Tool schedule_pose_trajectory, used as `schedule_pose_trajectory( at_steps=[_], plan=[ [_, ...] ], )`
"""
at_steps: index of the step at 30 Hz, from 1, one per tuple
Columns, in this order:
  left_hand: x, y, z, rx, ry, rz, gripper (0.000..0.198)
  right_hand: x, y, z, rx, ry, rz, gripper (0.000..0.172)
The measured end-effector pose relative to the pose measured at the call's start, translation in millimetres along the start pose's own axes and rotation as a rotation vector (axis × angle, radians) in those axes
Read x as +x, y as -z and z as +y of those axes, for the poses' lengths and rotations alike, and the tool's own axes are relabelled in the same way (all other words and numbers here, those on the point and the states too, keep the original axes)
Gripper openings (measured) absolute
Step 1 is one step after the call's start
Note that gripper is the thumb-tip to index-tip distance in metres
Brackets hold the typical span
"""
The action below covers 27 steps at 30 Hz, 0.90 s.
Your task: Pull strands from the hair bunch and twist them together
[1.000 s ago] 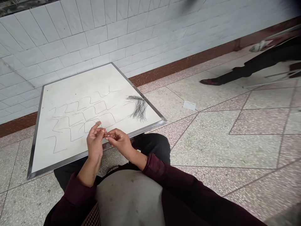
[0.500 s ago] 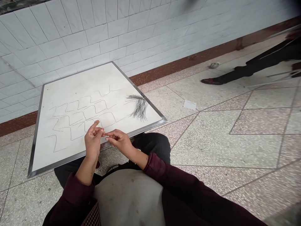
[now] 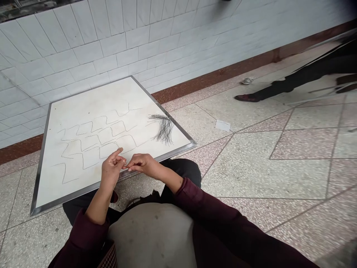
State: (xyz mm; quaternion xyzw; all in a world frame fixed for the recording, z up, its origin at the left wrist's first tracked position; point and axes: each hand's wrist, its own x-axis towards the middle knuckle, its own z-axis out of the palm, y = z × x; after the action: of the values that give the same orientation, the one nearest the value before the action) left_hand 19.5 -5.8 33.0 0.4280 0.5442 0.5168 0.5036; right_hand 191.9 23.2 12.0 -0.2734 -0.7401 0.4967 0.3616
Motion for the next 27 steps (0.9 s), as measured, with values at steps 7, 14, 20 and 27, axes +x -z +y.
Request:
schedule_pose_trajectory(
  at_steps=[7,14,20,27],
  plan=[
    [-3,-7.9,-9,0.026,0.038,-0.025,0.048,8,23,0,-0.157,0.176,-0.168,0.021],
    [-4,-5.2,-15,0.082,0.002,-0.037,0.045,7,22,4,-0.321,0.237,-0.150,0.018],
    [-5,-4.2,-15,0.140,0.066,-0.062,0.046,8,22,4,-0.358,0.237,-0.226,0.021],
    [-9,-5.7,-7,0.005,0.044,0.068,0.053,4,17,23,0.074,-0.005,0.168,0.039]
  ],
)
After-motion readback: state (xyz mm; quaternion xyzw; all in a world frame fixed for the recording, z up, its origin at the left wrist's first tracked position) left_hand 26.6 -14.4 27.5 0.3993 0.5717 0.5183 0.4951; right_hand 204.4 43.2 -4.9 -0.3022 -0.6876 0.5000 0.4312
